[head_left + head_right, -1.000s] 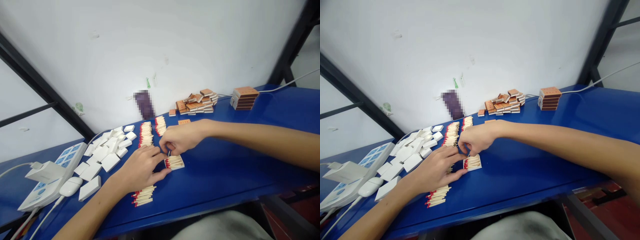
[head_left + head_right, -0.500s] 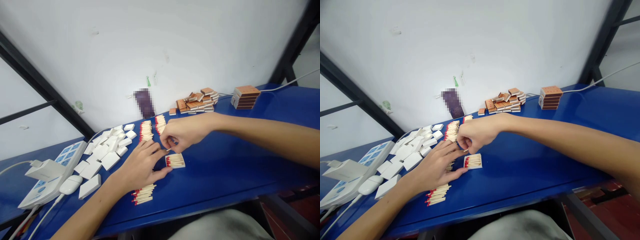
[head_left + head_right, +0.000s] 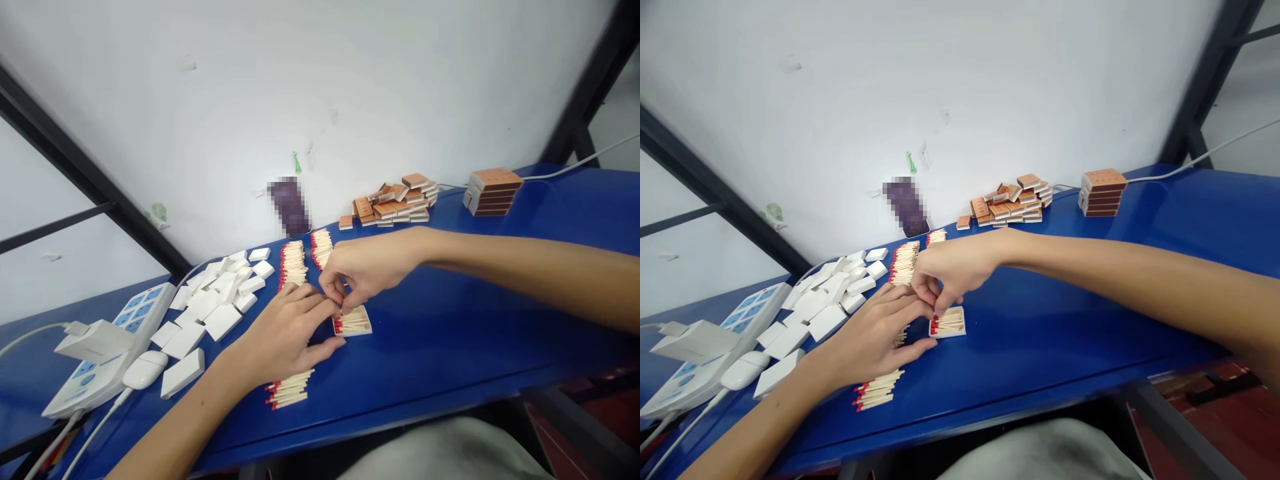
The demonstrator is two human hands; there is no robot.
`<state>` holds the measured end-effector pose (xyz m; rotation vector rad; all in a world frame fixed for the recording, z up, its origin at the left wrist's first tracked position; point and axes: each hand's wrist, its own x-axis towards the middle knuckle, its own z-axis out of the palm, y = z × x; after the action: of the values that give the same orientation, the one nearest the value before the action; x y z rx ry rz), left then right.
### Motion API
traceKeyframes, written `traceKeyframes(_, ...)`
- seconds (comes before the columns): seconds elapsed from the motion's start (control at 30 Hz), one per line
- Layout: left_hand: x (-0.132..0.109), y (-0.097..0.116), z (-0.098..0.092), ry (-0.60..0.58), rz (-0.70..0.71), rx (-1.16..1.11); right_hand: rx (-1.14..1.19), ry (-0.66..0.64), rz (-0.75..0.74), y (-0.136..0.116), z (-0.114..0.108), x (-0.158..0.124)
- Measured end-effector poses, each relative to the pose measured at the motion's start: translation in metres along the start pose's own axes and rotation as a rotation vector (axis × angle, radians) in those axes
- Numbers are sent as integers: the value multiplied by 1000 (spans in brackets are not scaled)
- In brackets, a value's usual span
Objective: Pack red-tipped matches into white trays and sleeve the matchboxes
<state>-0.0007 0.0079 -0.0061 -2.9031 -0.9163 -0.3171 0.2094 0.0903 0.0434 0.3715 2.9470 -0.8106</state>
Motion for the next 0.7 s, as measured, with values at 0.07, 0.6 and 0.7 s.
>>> traceKeyframes(0.07,-1,-1,1,-17,-4,-10,-43,35,-7,0,2,1)
traceKeyframes(0.6,2,0,-2,-63,28,-87,-155,-65,133,6,7,4)
traceKeyframes(0.7,1,0,-1,-60,27,-75,-141,-101,135,4,4,2)
